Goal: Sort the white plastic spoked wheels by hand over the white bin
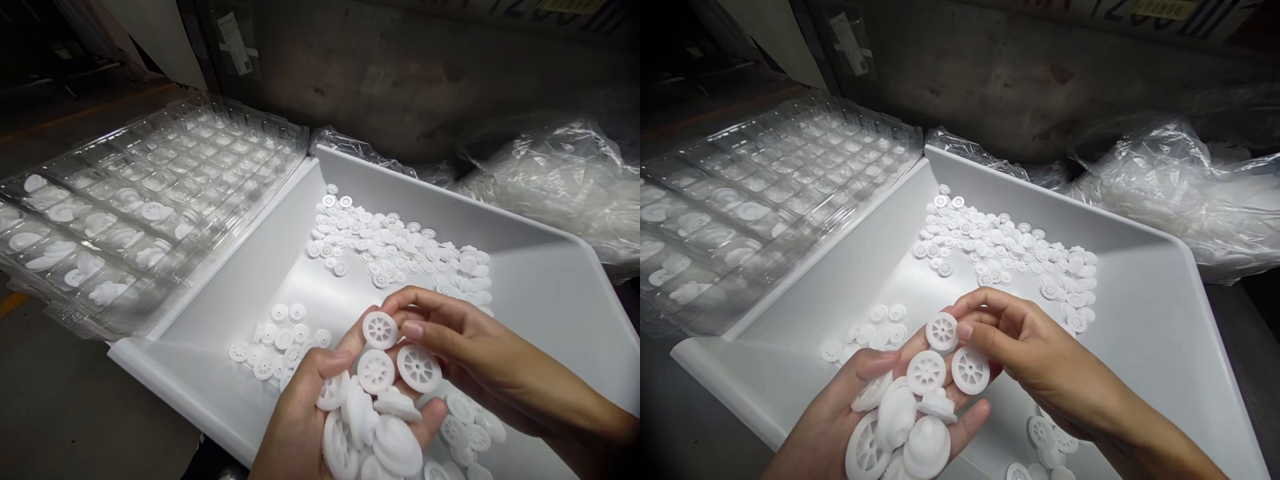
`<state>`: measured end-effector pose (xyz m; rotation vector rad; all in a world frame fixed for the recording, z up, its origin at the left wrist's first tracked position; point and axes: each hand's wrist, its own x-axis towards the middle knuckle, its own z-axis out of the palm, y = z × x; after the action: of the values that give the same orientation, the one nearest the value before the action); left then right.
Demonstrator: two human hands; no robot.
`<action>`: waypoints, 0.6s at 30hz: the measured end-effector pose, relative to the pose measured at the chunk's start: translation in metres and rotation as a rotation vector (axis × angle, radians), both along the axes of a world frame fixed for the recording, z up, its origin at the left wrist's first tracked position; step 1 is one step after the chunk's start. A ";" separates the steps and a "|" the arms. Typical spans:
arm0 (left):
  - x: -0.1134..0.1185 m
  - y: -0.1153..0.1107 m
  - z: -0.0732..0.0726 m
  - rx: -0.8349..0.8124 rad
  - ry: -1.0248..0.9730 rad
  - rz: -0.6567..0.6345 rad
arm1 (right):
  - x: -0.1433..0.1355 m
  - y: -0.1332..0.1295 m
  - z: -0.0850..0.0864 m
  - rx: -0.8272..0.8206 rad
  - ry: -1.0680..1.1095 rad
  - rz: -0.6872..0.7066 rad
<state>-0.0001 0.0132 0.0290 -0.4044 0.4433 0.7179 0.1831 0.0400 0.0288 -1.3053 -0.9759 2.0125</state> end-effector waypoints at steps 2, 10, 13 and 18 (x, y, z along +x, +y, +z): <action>0.000 0.000 -0.001 0.014 0.008 -0.014 | -0.001 0.001 -0.001 0.010 -0.033 -0.035; -0.001 0.000 -0.003 -0.028 0.046 -0.061 | -0.001 -0.001 -0.005 0.039 -0.129 -0.051; -0.006 -0.001 -0.004 0.035 -0.003 -0.080 | 0.000 0.000 -0.005 0.055 -0.210 -0.036; 0.001 -0.009 -0.021 0.193 -0.150 -0.078 | 0.007 0.010 -0.010 0.145 -0.455 0.061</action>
<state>0.0005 0.0045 0.0075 -0.2560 0.2438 0.6434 0.1903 0.0499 0.0188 -1.7071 -1.3505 1.6789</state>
